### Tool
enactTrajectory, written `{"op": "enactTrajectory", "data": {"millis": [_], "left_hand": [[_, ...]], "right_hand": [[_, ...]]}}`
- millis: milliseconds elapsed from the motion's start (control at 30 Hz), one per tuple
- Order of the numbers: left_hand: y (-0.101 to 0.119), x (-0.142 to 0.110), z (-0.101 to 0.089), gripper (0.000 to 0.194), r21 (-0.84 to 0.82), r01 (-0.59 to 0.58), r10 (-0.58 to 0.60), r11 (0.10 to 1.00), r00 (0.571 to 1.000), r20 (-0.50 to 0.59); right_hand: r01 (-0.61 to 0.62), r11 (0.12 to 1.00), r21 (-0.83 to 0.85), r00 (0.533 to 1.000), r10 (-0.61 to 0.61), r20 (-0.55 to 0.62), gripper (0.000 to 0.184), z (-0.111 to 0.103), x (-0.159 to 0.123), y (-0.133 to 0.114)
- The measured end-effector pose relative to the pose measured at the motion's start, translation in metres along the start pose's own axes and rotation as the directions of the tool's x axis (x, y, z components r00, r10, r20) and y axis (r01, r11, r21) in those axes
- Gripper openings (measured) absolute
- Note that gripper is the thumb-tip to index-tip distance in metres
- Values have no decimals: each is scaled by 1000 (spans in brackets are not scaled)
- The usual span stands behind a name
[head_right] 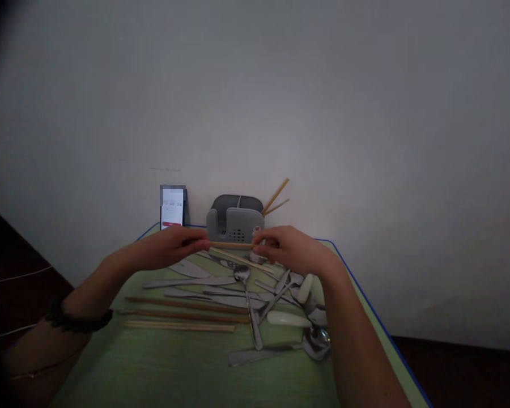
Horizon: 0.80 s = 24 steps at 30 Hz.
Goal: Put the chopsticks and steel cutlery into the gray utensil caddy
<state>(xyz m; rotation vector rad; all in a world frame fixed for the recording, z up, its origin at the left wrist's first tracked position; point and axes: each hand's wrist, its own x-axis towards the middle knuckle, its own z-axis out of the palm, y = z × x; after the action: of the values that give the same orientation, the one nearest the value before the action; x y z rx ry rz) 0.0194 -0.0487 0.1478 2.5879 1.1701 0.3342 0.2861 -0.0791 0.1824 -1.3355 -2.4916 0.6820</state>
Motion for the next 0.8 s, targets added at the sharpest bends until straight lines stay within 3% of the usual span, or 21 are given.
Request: {"op": "enactTrajectory", "data": {"millis": [167,400,633,800], "left_hand": [[-8,-6,-10,38,-49,34,-35,998,999,-18],[3,-6,-11,38,-8,57,-58,998,997,-53],[20,-7,-10,39,66,68,-52,995,973,-226],[24,-9,-10,39,58,78,-60,995,961,-269]], "right_hand": [[-17,999,-41,998,14,-67,40,-5,-3,6],[-10,1000,-28,998,8,-62,43,-5,-7,0],[-43,998,-51,993,38,-111,43,-8,-9,1],[-54,996,-75,990,44,-131,43,-9,-9,2]]}}
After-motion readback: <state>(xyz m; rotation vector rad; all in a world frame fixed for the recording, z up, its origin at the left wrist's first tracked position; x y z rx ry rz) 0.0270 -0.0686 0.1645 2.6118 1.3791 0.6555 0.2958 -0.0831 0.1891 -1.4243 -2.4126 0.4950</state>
